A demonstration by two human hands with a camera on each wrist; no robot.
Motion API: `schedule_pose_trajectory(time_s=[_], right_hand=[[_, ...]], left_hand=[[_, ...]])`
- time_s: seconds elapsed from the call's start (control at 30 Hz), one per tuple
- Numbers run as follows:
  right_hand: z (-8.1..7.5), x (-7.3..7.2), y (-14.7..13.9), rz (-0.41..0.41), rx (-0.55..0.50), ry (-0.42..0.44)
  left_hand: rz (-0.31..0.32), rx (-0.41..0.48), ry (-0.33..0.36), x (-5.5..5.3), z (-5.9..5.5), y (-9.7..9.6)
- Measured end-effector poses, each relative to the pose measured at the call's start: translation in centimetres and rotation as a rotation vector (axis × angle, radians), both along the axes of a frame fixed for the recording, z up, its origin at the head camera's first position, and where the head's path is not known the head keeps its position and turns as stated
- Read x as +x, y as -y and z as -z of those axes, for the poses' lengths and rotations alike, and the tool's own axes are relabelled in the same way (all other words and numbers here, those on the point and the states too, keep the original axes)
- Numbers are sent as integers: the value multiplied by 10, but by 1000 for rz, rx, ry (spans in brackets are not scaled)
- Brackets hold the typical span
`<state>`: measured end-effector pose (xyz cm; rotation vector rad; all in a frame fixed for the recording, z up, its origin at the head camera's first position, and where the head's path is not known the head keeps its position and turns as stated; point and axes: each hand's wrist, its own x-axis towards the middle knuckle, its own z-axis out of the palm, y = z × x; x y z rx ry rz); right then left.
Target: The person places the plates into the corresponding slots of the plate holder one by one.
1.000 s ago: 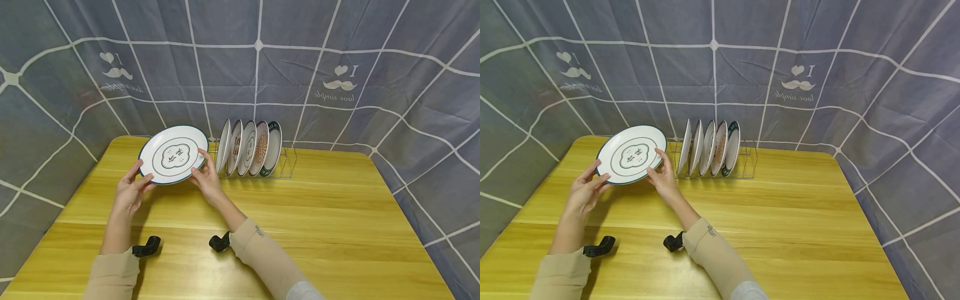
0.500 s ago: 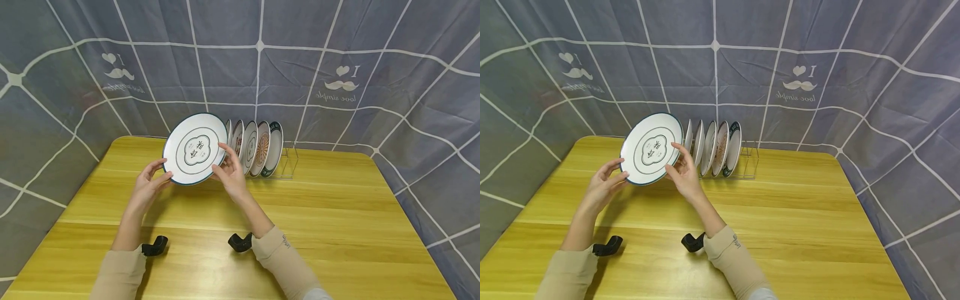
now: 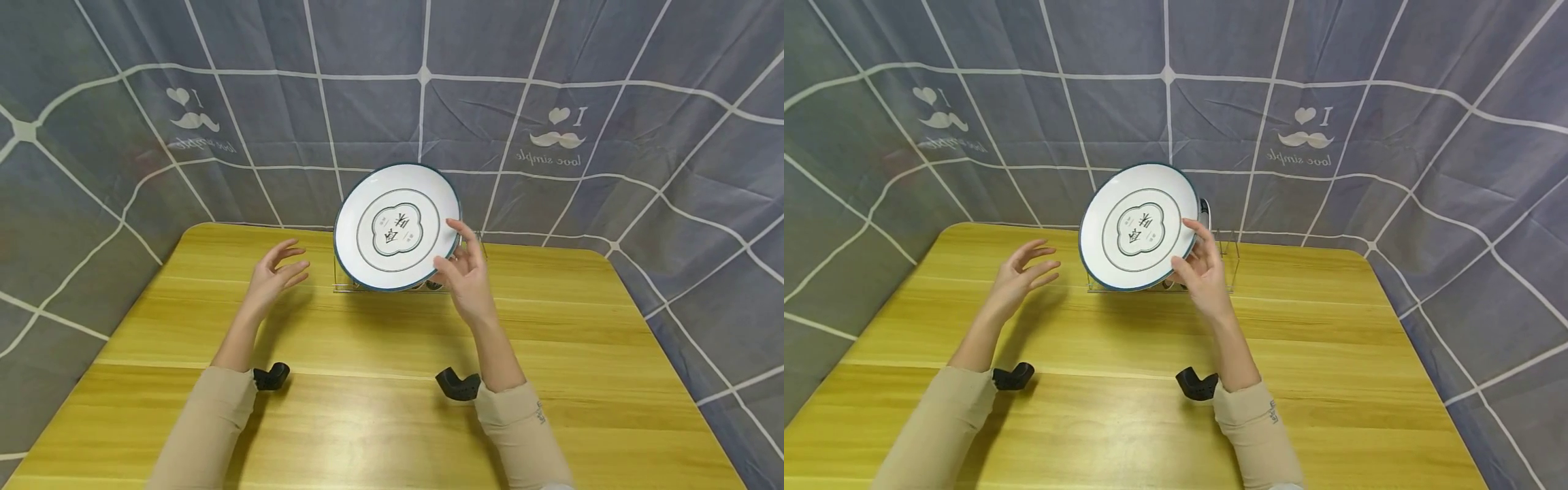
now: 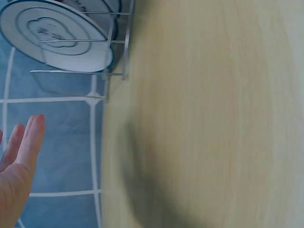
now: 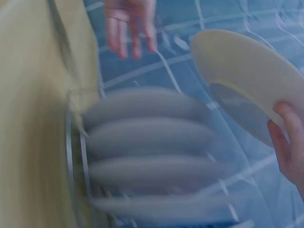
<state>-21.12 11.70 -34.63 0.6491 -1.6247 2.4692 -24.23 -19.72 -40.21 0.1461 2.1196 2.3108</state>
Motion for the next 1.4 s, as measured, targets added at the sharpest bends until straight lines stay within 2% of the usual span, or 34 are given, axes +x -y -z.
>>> schedule_pose_trajectory(time_s=[0.2, 0.37, 0.5, 0.63, 0.8, 0.9, 1.03, 1.17, 1.4], right_hand=[[-10, 2, -39, 74, -86, -41], [-16, 5, -69, 127, -153, -78], [-20, 8, -87, 194, -218, -88], [-24, 12, -103, 260, -284, -93], [-23, 14, -119, 347, -314, -78], [-19, 13, -126, 411, -282, -61], [-13, 11, -129, 450, -189, -28], [-6, 9, -128, 430, -46, -5], [3, 0, -116, 377, 224, -52]], left_hand=[[-4, -118, 3, -18, 8, -13], [21, -188, -12, -29, 12, -24], [20, -232, -18, -34, 12, -32], [11, -232, -15, -36, 13, -38], [-7, -238, -27, -38, 16, -42], [-17, -256, -33, -39, 17, -44], [-32, -258, -40, -41, 18, -45], [-38, -267, -51, -43, 19, -47], [-15, -277, -57, -45, 19, -47]])
